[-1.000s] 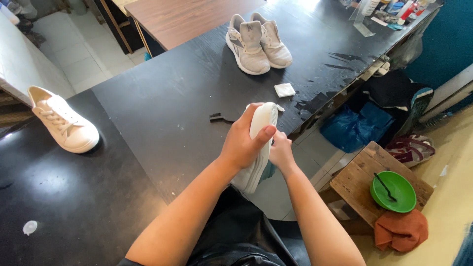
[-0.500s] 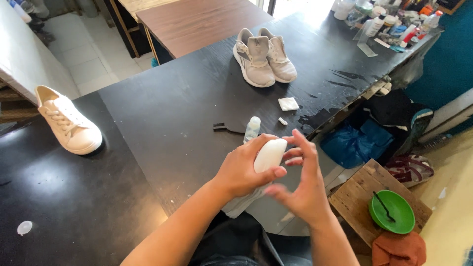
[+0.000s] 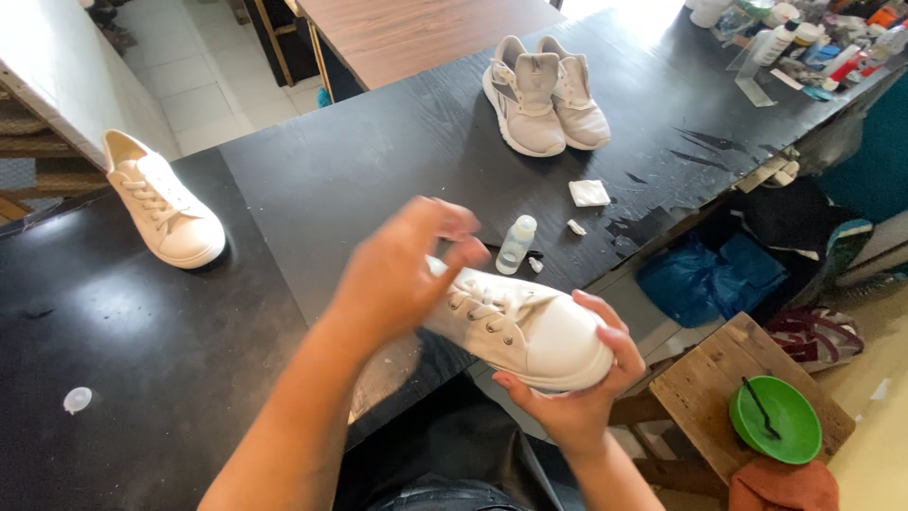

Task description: The person scrubs the sole of a white sneaker with a small brush, then places it on the table. They pick up a second white sneaker, brush its sole, and proceed to untie and re-tie the laces of the second shoe.

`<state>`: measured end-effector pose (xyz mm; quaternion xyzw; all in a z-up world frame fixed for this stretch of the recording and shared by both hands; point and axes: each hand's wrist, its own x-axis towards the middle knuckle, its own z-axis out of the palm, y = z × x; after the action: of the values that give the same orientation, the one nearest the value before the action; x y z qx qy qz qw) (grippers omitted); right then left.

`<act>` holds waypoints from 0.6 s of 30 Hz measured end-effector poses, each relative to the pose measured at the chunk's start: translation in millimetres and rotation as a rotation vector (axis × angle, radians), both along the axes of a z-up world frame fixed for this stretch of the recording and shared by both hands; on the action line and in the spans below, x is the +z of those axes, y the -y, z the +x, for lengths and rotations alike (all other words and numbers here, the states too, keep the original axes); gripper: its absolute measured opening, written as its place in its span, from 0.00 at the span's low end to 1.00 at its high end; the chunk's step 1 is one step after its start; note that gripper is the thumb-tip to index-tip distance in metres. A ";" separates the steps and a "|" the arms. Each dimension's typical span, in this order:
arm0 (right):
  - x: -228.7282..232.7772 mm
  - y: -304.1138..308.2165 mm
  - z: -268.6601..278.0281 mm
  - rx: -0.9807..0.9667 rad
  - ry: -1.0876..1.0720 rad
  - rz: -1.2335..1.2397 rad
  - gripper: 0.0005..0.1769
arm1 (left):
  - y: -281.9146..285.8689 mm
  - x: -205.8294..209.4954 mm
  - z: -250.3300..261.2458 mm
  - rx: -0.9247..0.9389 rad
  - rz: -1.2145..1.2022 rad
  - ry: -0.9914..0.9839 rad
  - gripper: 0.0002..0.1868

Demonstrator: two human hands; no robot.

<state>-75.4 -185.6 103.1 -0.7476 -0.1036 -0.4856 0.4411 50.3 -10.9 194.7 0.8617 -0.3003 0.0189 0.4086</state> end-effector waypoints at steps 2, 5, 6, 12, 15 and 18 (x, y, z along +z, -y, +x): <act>-18.2 -9.6 4.8 -0.019 0.027 0.023 0.51 | -11.5 0.7 9.9 0.083 0.153 -0.058 0.20; -37.3 -23.1 10.6 -0.073 0.071 0.024 0.51 | -22.3 -2.4 15.8 0.147 0.349 -0.167 0.17; -43.2 -29.0 11.6 -0.111 0.085 0.004 0.50 | -26.6 -5.0 15.5 0.124 0.395 -0.222 0.17; -81.9 -50.7 20.4 -0.128 0.067 0.011 0.49 | -48.6 -24.7 28.0 0.094 0.399 -0.422 0.16; -124.9 -54.7 22.3 -0.015 -0.013 0.093 0.45 | -61.0 -66.2 42.4 -0.021 0.289 -0.291 0.18; -160.5 -57.5 0.7 0.088 -0.193 0.117 0.41 | -68.6 -93.4 48.9 -0.130 0.264 -0.191 0.13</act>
<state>-74.7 -128.0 -57.4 -0.7587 -0.0648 -0.3967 0.5126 99.2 57.7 101.2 0.8844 -0.3151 -0.1292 0.3190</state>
